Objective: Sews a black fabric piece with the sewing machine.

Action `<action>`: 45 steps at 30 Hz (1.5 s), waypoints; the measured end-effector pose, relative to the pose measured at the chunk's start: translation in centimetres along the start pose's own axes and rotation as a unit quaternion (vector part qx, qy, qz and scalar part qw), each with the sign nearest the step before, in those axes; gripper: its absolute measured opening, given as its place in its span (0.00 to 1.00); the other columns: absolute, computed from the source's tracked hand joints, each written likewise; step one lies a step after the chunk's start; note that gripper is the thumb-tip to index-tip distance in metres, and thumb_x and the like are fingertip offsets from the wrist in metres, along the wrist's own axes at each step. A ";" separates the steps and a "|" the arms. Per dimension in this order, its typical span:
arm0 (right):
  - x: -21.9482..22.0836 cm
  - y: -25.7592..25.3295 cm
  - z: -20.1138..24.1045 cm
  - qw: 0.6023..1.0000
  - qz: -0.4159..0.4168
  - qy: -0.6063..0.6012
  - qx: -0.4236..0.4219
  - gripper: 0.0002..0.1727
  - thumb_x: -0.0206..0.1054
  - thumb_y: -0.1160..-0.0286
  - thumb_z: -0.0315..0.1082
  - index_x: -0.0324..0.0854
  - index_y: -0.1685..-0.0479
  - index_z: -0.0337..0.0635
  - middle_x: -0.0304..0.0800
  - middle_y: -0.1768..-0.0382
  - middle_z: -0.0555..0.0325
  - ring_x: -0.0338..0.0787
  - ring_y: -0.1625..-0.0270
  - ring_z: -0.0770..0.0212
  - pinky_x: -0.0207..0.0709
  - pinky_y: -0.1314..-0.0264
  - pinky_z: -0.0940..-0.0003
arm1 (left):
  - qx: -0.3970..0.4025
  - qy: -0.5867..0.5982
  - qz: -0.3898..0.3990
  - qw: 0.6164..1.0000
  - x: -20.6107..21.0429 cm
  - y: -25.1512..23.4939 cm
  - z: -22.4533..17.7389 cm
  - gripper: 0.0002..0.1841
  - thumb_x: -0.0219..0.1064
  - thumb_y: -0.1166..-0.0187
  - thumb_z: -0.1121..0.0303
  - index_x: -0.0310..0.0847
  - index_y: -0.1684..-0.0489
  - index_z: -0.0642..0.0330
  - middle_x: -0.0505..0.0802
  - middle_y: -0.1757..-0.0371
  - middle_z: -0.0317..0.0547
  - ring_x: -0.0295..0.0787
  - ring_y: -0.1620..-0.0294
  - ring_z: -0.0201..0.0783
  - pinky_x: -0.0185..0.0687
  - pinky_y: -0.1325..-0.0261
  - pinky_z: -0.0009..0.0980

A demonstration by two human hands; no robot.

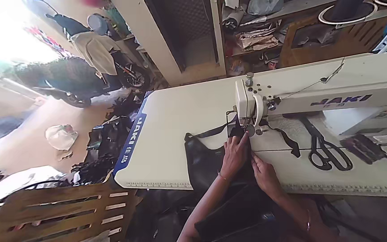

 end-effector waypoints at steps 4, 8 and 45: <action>0.5 1.1 -0.6 0.994 0.071 0.072 0.034 0.26 0.46 0.08 0.28 0.67 0.15 0.29 0.91 0.44 0.27 0.92 0.44 0.28 0.78 0.36 0.36 | 0.035 -0.058 -0.003 0.998 0.7 0.9 -0.8 0.19 0.60 0.19 0.67 0.90 0.32 0.49 0.92 0.44 0.58 0.85 0.38 0.64 0.74 0.40 0.62; 1.0 1.7 -0.9 0.981 0.128 0.122 0.078 0.27 0.45 0.07 0.31 0.61 0.11 0.34 0.92 0.49 0.29 0.91 0.45 0.30 0.78 0.39 0.37 | 0.022 -0.070 0.021 0.997 0.7 1.1 -0.6 0.21 0.57 0.16 0.64 0.87 0.28 0.45 0.91 0.37 0.57 0.82 0.32 0.64 0.71 0.36 0.64; -0.3 -6.4 1.1 0.985 0.085 0.134 0.072 0.22 0.46 0.07 0.30 0.78 0.28 0.27 0.89 0.44 0.25 0.88 0.37 0.29 0.73 0.34 0.35 | 0.043 0.062 0.241 0.968 0.2 -2.9 2.5 0.20 0.59 0.15 0.75 0.87 0.30 0.49 0.76 0.17 0.61 0.54 0.08 0.65 0.48 0.13 0.66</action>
Point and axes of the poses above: each hand's wrist, its own y-axis away from the middle knuckle, its own x-axis out of the palm, z = x × y, the point moved 9 cm from there along -y, towards the middle knuckle
